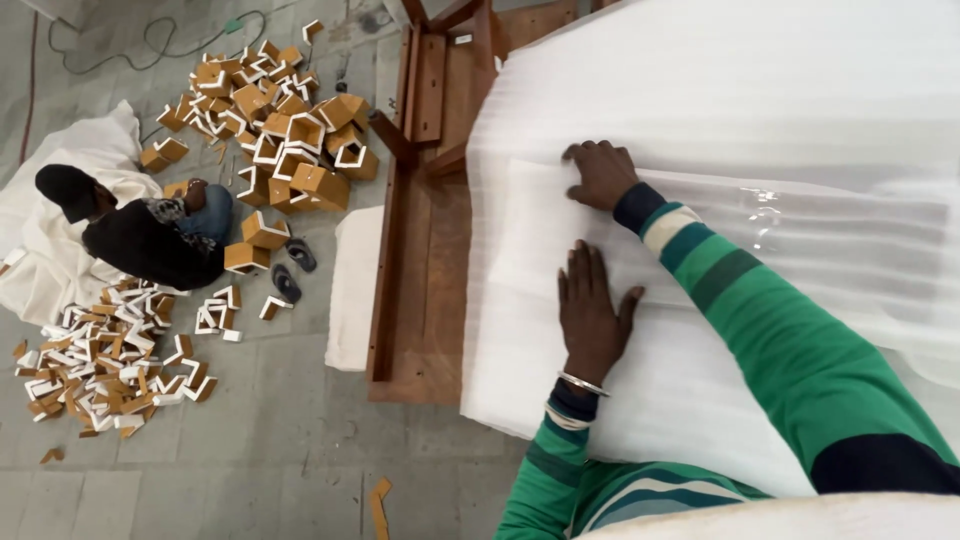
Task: The person wraps wooden furniture frame components in white foam sheeting on a workbench, folds the foam over each part, and secures the wrap with strips of clear tape pulled from a tape roll. They handle one frame piece at a time, tucking the foam edges around the wood before taping.
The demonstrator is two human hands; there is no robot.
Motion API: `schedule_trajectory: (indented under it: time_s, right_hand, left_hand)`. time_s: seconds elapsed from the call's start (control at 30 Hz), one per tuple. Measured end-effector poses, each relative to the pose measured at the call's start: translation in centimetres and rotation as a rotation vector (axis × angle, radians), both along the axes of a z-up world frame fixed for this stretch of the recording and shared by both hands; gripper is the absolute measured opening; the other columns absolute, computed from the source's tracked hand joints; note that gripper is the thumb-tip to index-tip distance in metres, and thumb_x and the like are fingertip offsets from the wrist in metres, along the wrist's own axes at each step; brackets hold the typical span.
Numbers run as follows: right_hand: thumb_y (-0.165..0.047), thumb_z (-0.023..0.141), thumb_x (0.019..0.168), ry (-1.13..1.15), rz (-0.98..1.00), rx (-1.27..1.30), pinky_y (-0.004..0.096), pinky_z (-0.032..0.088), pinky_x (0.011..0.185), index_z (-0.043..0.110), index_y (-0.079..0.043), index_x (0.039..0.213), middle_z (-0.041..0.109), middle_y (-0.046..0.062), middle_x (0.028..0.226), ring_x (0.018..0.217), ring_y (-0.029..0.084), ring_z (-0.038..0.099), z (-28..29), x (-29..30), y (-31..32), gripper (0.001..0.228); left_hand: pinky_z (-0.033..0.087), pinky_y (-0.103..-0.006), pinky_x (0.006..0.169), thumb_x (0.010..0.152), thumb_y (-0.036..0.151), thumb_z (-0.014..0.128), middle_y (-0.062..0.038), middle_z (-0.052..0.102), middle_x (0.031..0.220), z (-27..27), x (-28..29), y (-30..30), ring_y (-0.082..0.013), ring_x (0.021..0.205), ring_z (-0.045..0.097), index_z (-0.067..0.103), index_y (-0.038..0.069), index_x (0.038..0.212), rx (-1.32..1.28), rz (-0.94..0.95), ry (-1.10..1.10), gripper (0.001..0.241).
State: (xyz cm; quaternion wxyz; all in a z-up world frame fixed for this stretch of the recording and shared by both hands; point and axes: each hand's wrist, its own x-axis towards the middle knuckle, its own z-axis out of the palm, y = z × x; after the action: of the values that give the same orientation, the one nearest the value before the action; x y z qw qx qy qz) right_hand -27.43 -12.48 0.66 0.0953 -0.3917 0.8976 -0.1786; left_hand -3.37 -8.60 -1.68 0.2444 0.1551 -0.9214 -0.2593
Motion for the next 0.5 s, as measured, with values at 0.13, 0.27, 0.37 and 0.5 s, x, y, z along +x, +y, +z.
schedule_trajectory:
  time_s: [0.13,0.27,0.37,0.5]
  right_hand:
    - [-0.013,0.072,0.088,0.130,0.128,0.129,0.046,0.041,0.119,0.075,-0.018,0.114,0.071,0.003,0.122,0.126,0.026,0.060,1.5,3.4,1.4,0.027]
    - [-0.022,0.077,0.088,0.226,0.409,0.029,0.050,0.039,0.118,0.076,-0.020,0.094,0.072,0.000,0.105,0.115,0.023,0.060,0.9,4.3,3.0,0.006]
    - [-0.021,0.076,0.092,0.166,0.277,-0.109,0.051,0.045,0.109,0.069,-0.016,0.111,0.067,0.006,0.115,0.108,0.027,0.063,1.8,4.1,2.7,0.021]
    - [-0.019,0.083,0.073,0.272,0.182,-0.266,0.054,0.044,0.092,0.058,-0.007,0.138,0.063,0.020,0.124,0.112,0.041,0.059,2.1,2.2,0.2,0.071]
  left_hand:
    - [0.023,-0.0550,0.129,0.105,0.053,0.055,-0.029,0.031,0.170,0.1,0.5,-0.5,-0.0427,0.158,0.031,0.035,-0.009,0.159,0.052,-0.019,0.029,0.085]
    - [0.023,-0.0551,0.129,0.105,0.053,0.054,-0.029,0.032,0.170,0.5,0.5,-1.1,-0.0429,0.159,0.031,0.034,-0.010,0.160,0.104,-0.051,0.049,0.086]
    - [0.024,-0.0548,0.130,0.105,0.054,0.055,-0.029,0.033,0.170,0.1,0.7,-1.1,-0.0427,0.159,0.032,0.035,-0.009,0.160,0.105,-0.063,0.051,0.086]
    - [0.024,-0.0546,0.130,0.104,0.054,0.055,-0.029,0.032,0.170,0.0,0.9,-1.2,-0.0428,0.159,0.033,0.035,-0.009,0.160,0.087,-0.071,0.048,0.087]
